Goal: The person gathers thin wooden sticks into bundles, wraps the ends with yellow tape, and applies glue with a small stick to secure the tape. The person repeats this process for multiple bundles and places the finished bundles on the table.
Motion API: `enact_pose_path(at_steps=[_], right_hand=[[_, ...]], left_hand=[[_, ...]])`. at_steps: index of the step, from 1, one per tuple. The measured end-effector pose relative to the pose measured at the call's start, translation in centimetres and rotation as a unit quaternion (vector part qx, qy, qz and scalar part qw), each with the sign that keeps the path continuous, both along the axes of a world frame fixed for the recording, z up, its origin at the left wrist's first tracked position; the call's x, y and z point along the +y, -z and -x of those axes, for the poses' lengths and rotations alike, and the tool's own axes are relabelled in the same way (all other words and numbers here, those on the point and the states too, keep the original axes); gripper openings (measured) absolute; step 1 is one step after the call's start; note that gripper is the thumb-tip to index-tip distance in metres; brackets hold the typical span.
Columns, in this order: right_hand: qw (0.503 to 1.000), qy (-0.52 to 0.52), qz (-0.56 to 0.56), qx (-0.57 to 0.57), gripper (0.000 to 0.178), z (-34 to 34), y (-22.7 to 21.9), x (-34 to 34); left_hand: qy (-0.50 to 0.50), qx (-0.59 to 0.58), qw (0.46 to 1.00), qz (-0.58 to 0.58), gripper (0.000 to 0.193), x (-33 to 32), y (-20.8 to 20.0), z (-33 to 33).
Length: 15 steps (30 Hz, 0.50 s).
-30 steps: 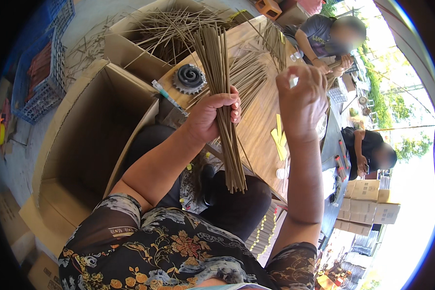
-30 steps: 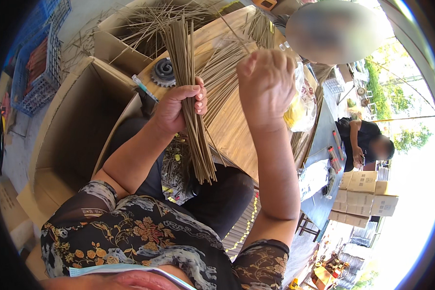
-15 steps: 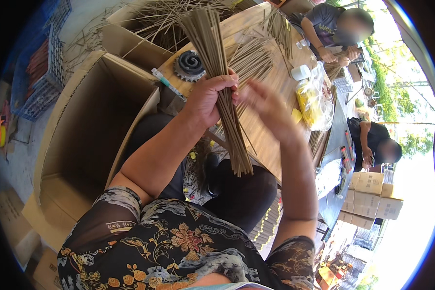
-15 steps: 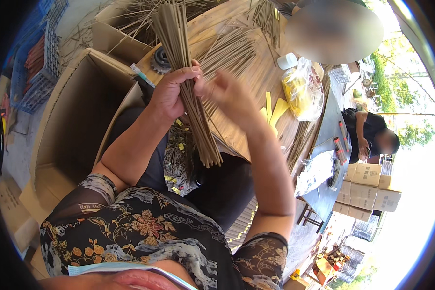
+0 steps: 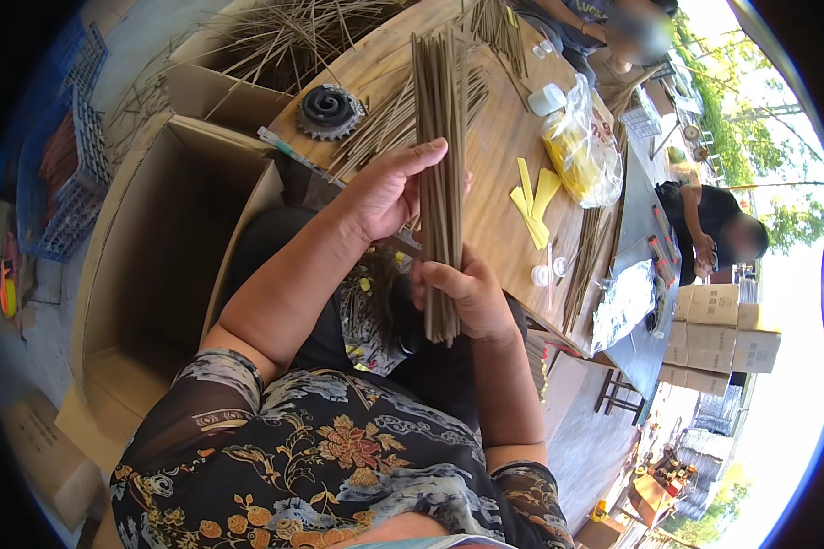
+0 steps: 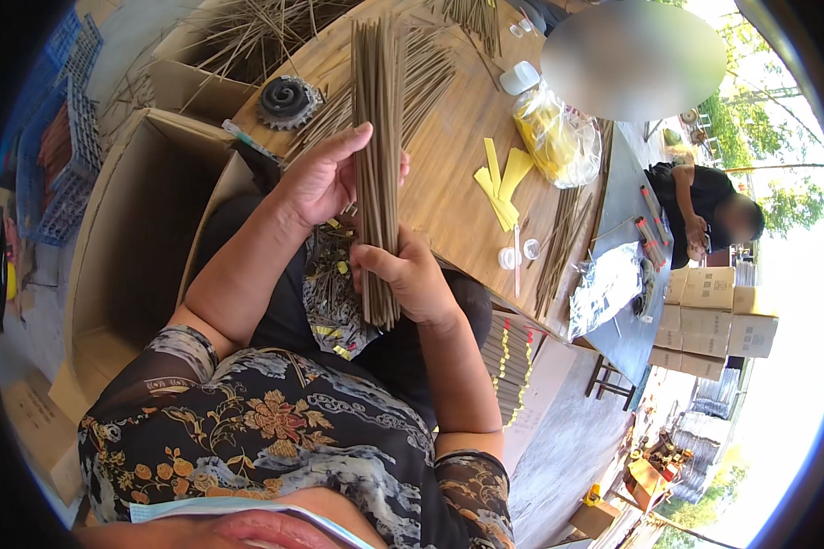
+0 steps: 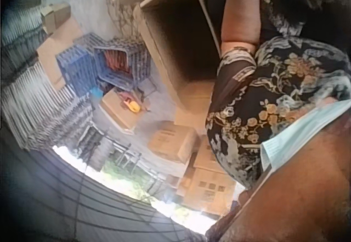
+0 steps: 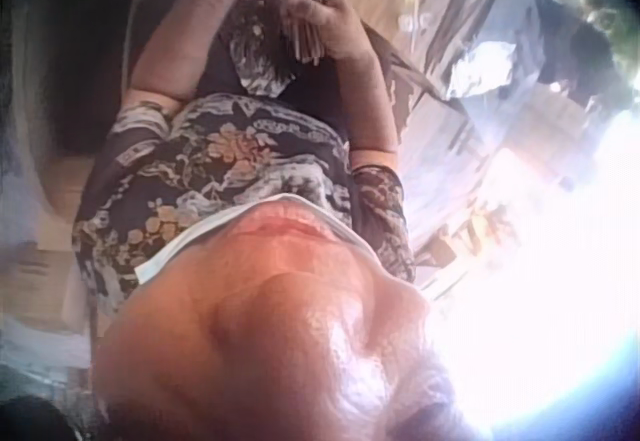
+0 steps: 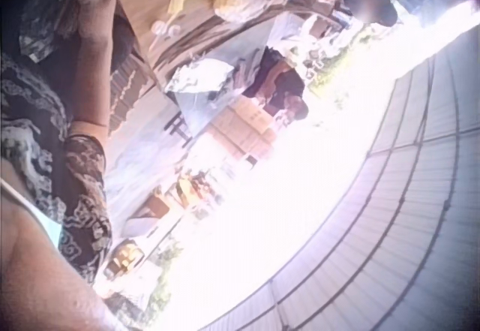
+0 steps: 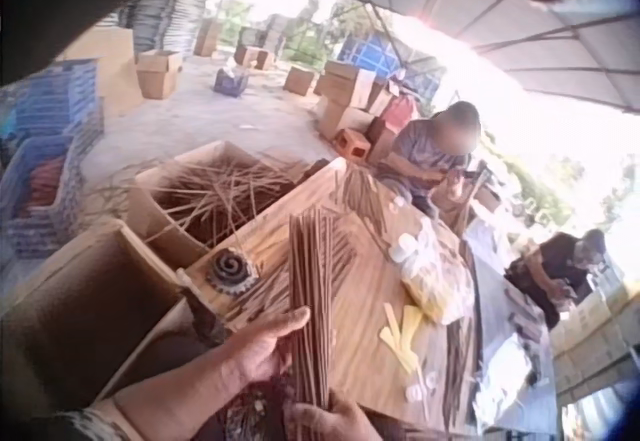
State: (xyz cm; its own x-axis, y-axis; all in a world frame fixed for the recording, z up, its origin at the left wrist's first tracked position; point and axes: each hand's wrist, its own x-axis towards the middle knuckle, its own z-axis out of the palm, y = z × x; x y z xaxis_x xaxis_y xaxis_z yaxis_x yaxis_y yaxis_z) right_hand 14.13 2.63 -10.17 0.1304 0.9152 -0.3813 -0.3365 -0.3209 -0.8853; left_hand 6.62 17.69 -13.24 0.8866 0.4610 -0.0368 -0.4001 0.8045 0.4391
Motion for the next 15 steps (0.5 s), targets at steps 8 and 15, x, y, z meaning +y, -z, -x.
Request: enact_pose_path(at_steps=[8, 15], right_hand=[[0.98, -0.015, -0.029, 0.196, 0.048, 1.1, 0.8, -1.2], [0.981, 0.021, -0.032, 0.19, 0.037, 0.5, 0.8, -1.0]], left_hand=[[0.015, -0.031, 0.999, 0.015, 0.032, -0.1, 0.8, -0.6], [0.036, -0.073, 0.996, 0.046, 0.048, 0.8, 0.7, -0.3]])
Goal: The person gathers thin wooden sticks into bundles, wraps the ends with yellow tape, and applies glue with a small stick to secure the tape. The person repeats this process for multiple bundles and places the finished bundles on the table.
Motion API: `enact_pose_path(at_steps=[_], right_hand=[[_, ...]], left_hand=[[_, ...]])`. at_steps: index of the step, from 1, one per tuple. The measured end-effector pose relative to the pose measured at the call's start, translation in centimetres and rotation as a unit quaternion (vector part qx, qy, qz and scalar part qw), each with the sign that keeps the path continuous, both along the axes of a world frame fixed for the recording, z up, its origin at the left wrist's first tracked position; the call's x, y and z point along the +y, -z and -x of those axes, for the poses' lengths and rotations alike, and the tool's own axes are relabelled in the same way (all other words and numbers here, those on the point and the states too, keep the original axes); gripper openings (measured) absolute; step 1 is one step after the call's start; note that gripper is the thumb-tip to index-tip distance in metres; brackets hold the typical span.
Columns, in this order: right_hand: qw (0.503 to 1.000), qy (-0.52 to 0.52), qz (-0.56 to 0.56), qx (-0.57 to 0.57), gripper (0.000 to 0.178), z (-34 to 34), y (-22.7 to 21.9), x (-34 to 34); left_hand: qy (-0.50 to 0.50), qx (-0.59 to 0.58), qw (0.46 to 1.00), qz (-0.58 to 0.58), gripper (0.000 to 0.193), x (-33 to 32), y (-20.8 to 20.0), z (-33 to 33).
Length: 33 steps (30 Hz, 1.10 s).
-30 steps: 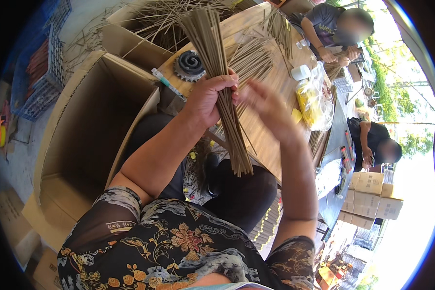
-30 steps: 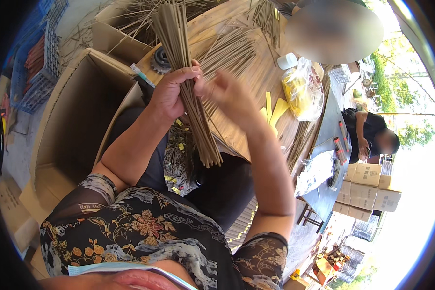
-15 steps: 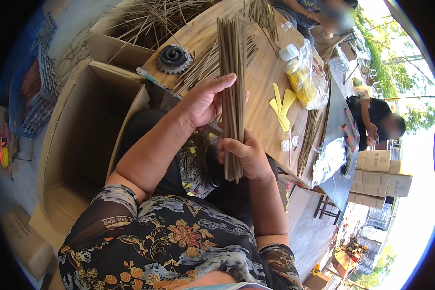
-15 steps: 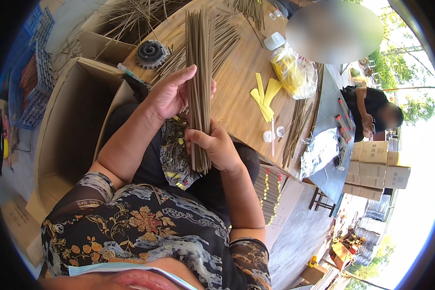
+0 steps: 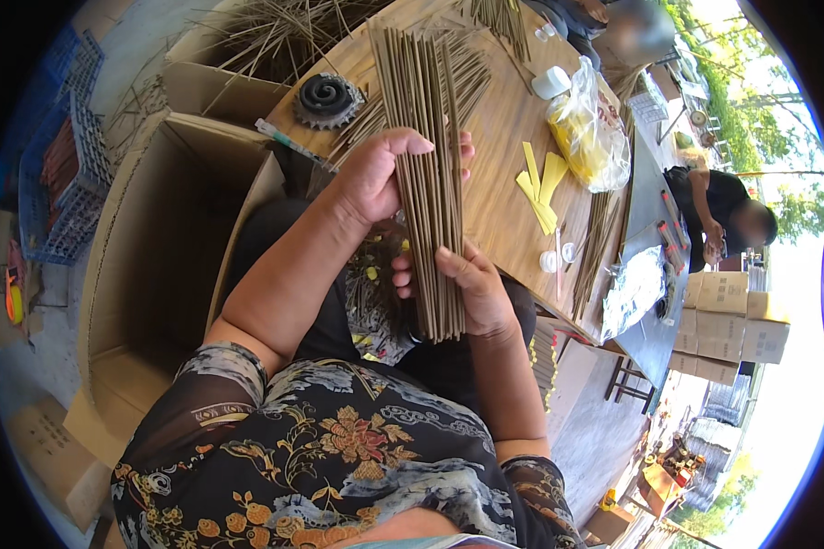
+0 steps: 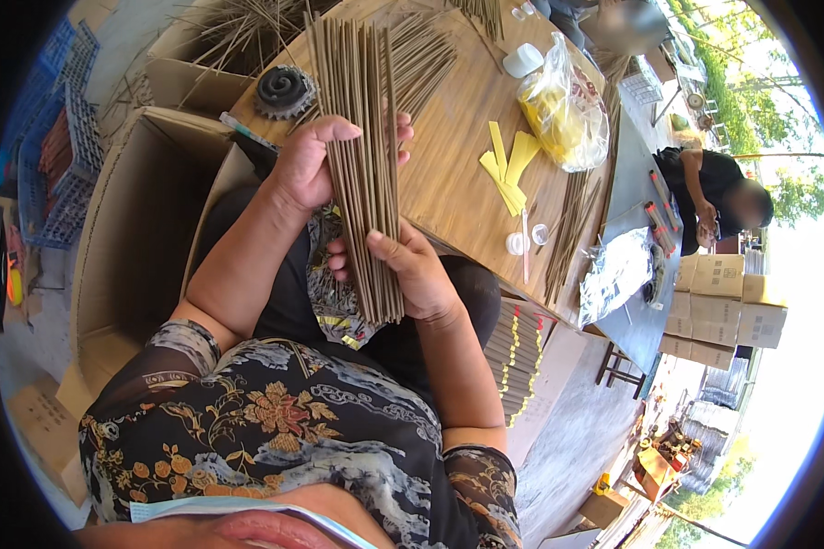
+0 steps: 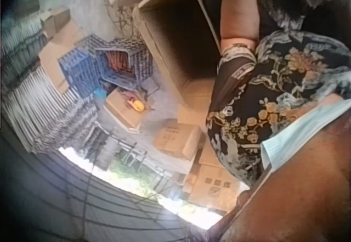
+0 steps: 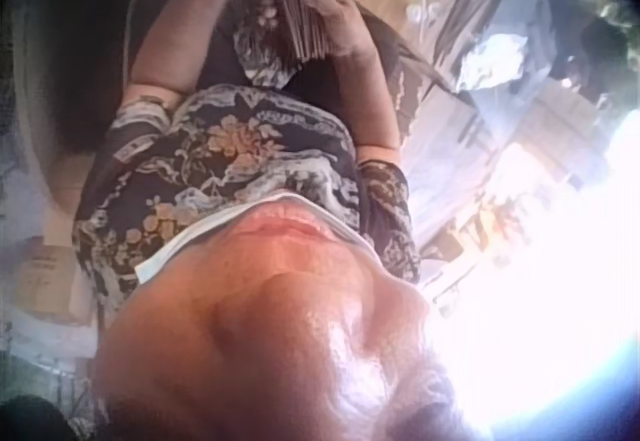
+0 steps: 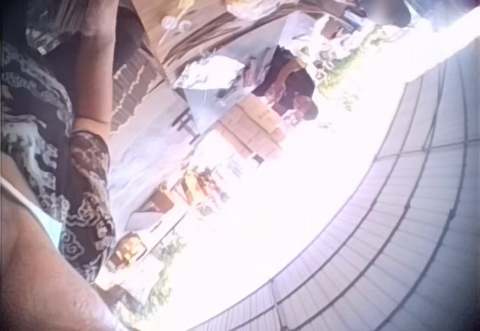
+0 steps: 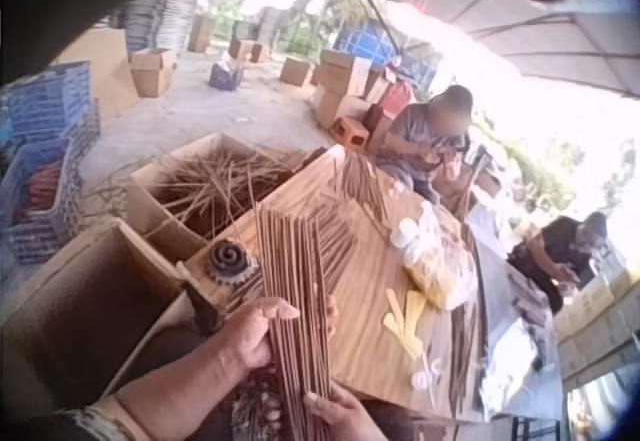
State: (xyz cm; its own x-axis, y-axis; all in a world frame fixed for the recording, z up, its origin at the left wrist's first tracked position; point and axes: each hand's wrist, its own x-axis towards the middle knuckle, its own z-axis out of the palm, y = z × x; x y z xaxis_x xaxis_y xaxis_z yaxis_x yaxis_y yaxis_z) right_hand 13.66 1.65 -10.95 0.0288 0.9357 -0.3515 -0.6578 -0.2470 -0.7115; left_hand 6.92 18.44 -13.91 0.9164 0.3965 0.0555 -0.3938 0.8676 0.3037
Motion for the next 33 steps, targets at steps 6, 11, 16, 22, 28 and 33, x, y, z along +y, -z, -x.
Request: enact_pose_path(at_steps=[6, 11, 16, 22, 28, 33], right_hand=[[0.998, 0.019, -0.008, 0.057, 0.036, 0.0, 0.0, 0.1], [0.999, 0.021, -0.009, 0.027, 0.046, -0.2, -0.3, -0.2], [0.998, 0.015, 0.005, -0.068, 0.043, -0.4, -0.2, -0.3], [1.0, 0.024, -0.011, 0.008, 0.037, -0.7, -0.7, -0.8], [0.998, 0.033, -0.02, 0.042, 0.046, -1.1, -0.1, -1.2], [0.998, 0.044, -0.01, 0.039, 0.051, -1.8, 0.9, -1.6]], left_hand=[[-0.003, -0.041, 0.999, 0.033, 0.057, -0.1, -0.1, -0.2], [0.006, -0.046, 0.997, 0.056, 0.05, -0.2, -0.6, 0.1], [0.03, 0.007, 1.0, 0.002, 0.051, -0.1, -0.5, 0.1], [0.095, -0.053, 0.994, 0.001, 0.067, 0.6, 0.5, -0.1], [0.079, -0.059, 0.995, 0.014, 0.072, 0.4, 0.4, -0.2], [0.059, -0.076, 0.995, -0.011, 0.068, 0.0, -0.2, -0.1]])
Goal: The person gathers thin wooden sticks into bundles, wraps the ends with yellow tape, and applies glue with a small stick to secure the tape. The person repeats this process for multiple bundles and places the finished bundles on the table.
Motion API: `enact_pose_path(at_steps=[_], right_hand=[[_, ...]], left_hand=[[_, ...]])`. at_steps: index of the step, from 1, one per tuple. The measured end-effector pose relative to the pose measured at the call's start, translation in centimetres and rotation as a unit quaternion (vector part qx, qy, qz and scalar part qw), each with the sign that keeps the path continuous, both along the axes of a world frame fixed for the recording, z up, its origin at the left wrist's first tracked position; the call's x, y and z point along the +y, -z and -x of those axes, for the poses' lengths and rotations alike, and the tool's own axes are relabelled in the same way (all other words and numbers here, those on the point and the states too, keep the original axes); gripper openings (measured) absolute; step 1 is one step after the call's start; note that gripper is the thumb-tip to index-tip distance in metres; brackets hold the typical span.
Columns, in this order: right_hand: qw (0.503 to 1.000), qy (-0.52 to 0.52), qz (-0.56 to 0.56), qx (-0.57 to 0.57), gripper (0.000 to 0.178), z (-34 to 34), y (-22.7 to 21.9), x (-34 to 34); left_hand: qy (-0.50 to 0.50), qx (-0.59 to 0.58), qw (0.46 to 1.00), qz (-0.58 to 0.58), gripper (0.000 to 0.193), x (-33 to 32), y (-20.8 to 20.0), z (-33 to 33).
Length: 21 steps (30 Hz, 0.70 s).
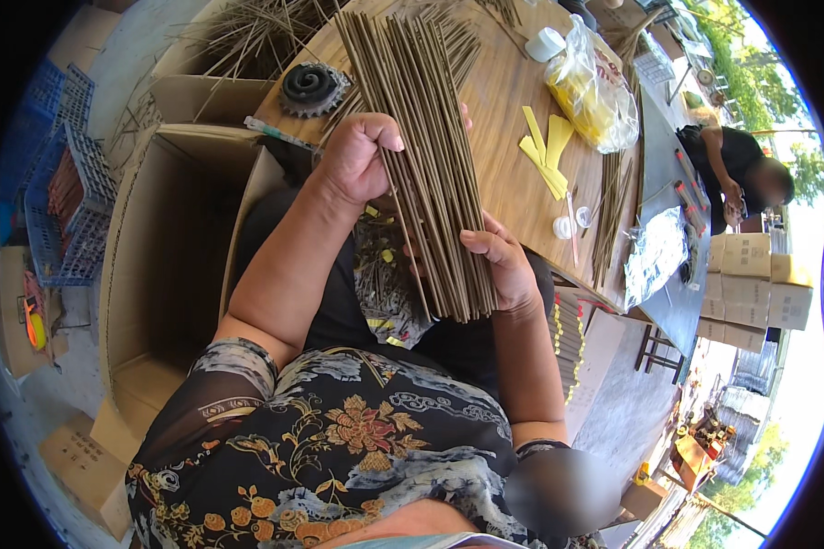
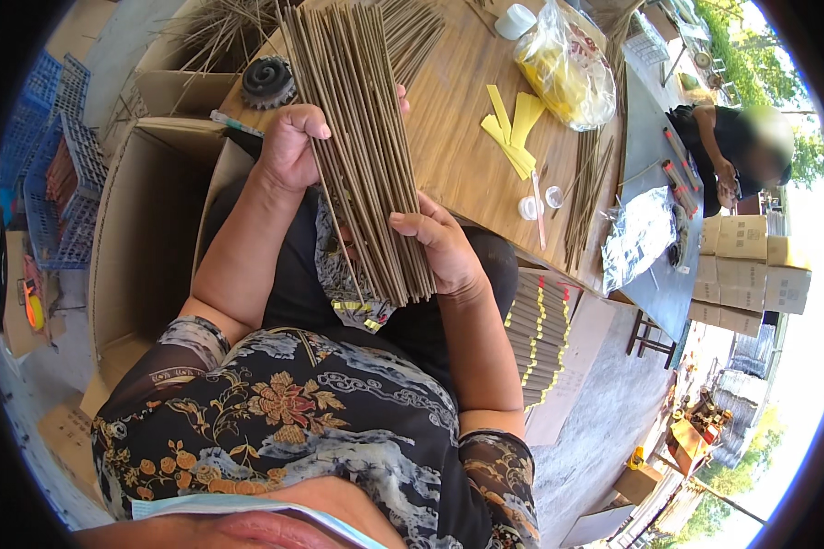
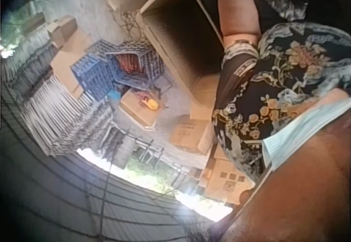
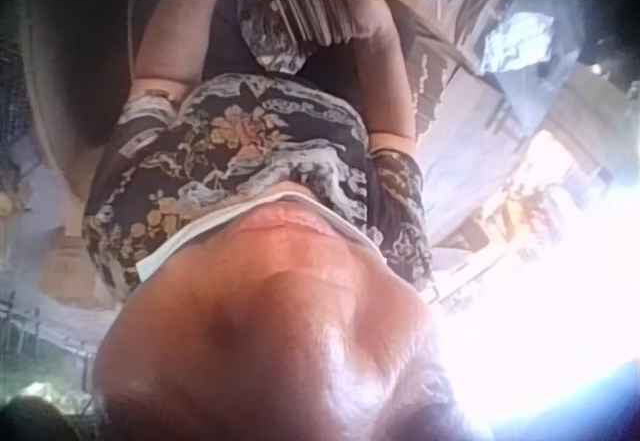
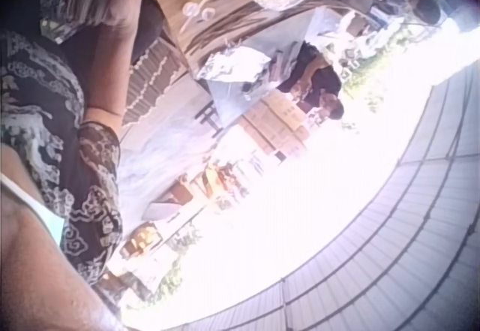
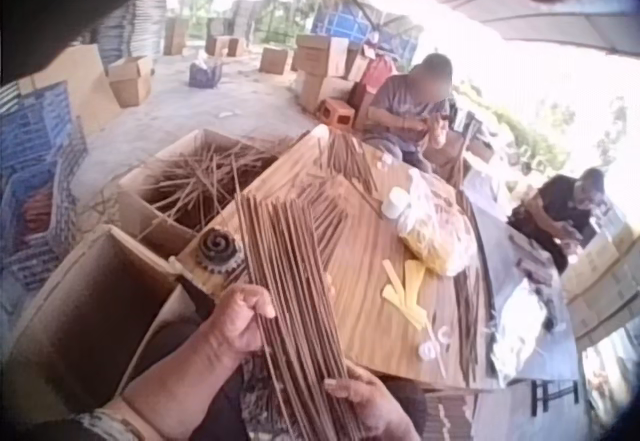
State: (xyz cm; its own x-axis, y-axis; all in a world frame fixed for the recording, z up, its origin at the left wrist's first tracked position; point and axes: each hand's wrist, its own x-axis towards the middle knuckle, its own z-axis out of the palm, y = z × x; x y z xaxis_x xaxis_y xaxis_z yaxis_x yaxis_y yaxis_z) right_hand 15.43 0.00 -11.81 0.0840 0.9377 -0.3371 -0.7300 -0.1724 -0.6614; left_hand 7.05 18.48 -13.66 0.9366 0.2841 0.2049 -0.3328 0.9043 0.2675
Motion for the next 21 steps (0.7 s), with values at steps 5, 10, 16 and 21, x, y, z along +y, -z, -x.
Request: enact_pose_path(at_steps=[5, 10, 16, 21], right_hand=[[0.999, 0.003, 0.011, -0.032, 0.048, 0.2, -0.3, 0.1], [0.989, 0.013, 0.047, -0.14, 0.038, 0.4, -0.1, 0.3], [0.987, 0.027, 0.063, -0.148, 0.037, 0.0, -1.1, 0.3], [0.971, 0.012, 0.067, -0.228, 0.038, -0.3, -0.5, 0.2]], left_hand=[[-0.034, 0.032, 0.998, -0.047, 0.05, -0.2, -0.2, 0.0], [-0.04, 0.149, 0.986, -0.057, 0.031, -0.2, 0.2, 0.1], [-0.025, 0.194, 0.98, -0.034, 0.016, 0.7, 1.1, 0.5], [-0.016, 0.199, 0.979, -0.043, 0.012, 0.9, 1.8, 0.5]])
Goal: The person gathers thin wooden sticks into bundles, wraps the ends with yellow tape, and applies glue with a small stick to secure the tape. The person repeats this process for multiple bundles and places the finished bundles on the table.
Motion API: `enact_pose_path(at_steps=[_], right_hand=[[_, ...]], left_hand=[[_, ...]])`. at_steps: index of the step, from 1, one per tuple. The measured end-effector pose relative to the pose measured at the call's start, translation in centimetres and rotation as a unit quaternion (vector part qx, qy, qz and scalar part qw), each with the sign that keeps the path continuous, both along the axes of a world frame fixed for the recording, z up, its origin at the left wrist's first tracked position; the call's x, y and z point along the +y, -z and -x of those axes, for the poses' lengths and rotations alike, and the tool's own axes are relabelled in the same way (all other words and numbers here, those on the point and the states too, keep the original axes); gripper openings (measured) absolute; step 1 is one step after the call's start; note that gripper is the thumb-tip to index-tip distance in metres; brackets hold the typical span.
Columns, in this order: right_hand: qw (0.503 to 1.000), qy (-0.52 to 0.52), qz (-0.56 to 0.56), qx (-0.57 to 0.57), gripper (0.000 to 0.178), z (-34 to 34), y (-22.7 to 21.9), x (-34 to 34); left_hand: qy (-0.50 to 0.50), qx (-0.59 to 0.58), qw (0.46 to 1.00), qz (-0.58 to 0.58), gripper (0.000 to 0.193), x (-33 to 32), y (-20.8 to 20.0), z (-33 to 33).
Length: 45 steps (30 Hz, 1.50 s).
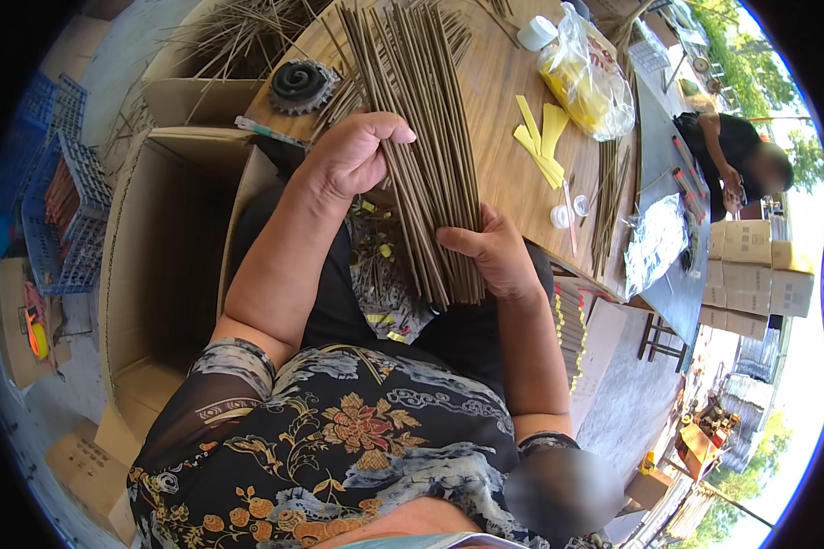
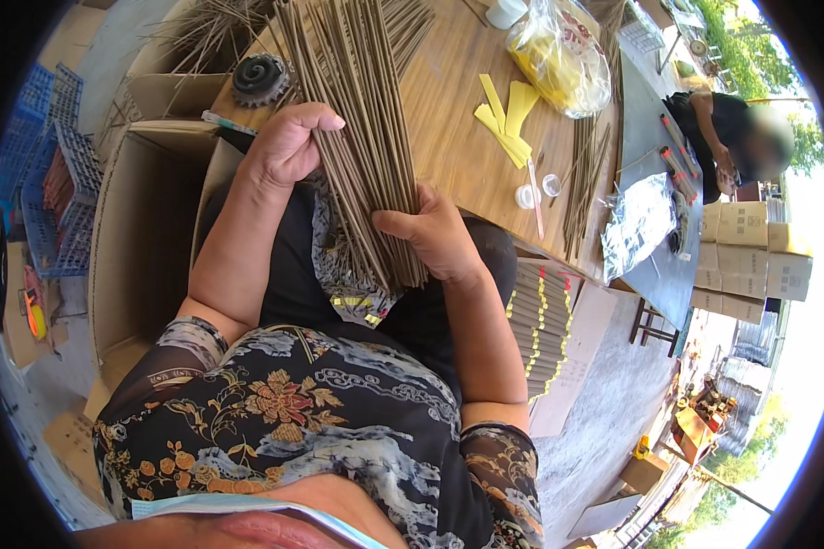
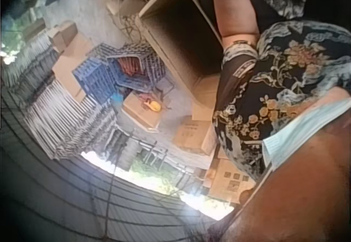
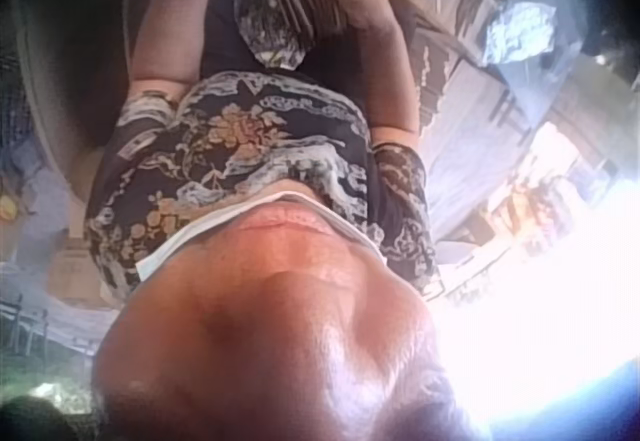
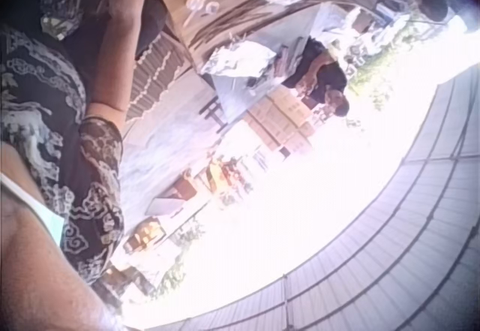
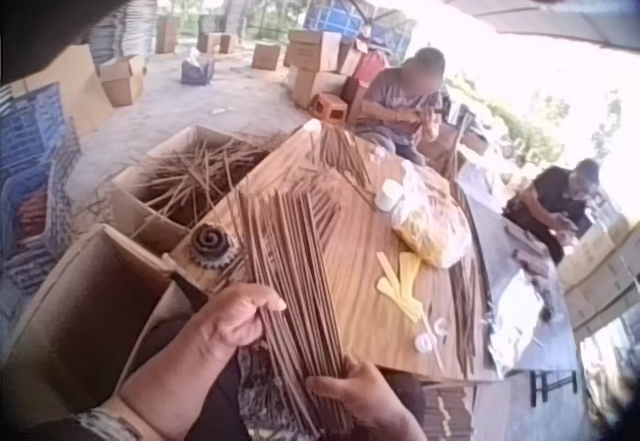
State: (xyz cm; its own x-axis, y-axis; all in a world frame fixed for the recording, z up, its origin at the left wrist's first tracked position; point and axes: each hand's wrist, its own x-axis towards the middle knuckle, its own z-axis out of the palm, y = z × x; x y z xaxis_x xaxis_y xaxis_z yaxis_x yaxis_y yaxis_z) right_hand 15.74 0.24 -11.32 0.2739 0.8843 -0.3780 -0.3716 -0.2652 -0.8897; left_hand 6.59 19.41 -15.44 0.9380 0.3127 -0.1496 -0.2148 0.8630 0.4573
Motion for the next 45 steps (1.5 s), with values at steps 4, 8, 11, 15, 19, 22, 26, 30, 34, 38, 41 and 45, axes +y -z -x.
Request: enact_pose_path(at_steps=[4, 8, 11, 15, 19, 22, 26, 30, 34, 38, 41, 45], right_hand=[[0.998, -0.009, 0.016, -0.065, 0.036, -0.4, 0.4, -0.2], [0.996, 0.006, 0.022, -0.086, 0.025, -0.5, 0.2, -0.4], [0.998, 0.007, 0.032, -0.054, 0.025, -0.8, 0.6, -0.6], [0.997, -0.006, 0.019, -0.069, 0.026, -1.0, 0.8, -0.5], [0.997, -0.006, 0.006, -0.076, 0.025, -0.7, -0.1, -0.2], [0.998, -0.024, -0.012, -0.057, 0.023, -1.0, 0.3, -0.3], [0.998, -0.053, -0.015, -0.013, 0.018, -0.8, 0.0, -0.2], [0.999, -0.051, 0.009, -0.017, 0.017, -0.9, -0.7, -0.2], [0.998, -0.053, 0.003, -0.039, 0.018, -0.9, -0.6, 0.0], [0.997, -0.074, -0.007, -0.022, 0.015, -0.5, -0.6, -0.1], [0.997, -0.069, -0.016, -0.012, 0.011, 0.2, -0.7, 0.0], [0.996, -0.084, -0.026, 0.029, 0.016, 0.5, -0.6, -0.2]], left_hand=[[-0.008, 0.026, 0.999, -0.018, 0.013, -0.4, -0.7, 0.0], [0.007, 0.044, 0.999, -0.027, 0.014, -0.5, -1.4, 0.2], [0.032, 0.04, 0.998, -0.036, 0.021, 0.1, -0.4, 0.1], [0.023, 0.037, 0.998, -0.053, 0.023, -0.3, -1.1, 0.1], [0.043, 0.005, 0.999, -0.03, 0.02, -0.5, -1.8, 0.4], [0.053, 0.01, 0.998, -0.027, 0.02, -0.1, -1.2, 0.2], [0.041, 0.036, 0.998, -0.024, 0.021, 0.2, -0.4, 0.1], [0.056, 0.028, 0.998, -0.018, 0.021, 0.3, -0.4, 0.3], [0.05, 0.029, 0.998, -0.03, 0.02, 0.2, -0.5, 0.3], [0.052, 0.018, 0.998, -0.026, 0.028, 0.1, 0.1, 0.0], [0.074, -0.023, 0.997, -0.007, 0.038, -0.2, -0.4, -0.5], [0.025, -0.059, 0.998, -0.02, 0.043, -1.8, -2.0, -0.5]])
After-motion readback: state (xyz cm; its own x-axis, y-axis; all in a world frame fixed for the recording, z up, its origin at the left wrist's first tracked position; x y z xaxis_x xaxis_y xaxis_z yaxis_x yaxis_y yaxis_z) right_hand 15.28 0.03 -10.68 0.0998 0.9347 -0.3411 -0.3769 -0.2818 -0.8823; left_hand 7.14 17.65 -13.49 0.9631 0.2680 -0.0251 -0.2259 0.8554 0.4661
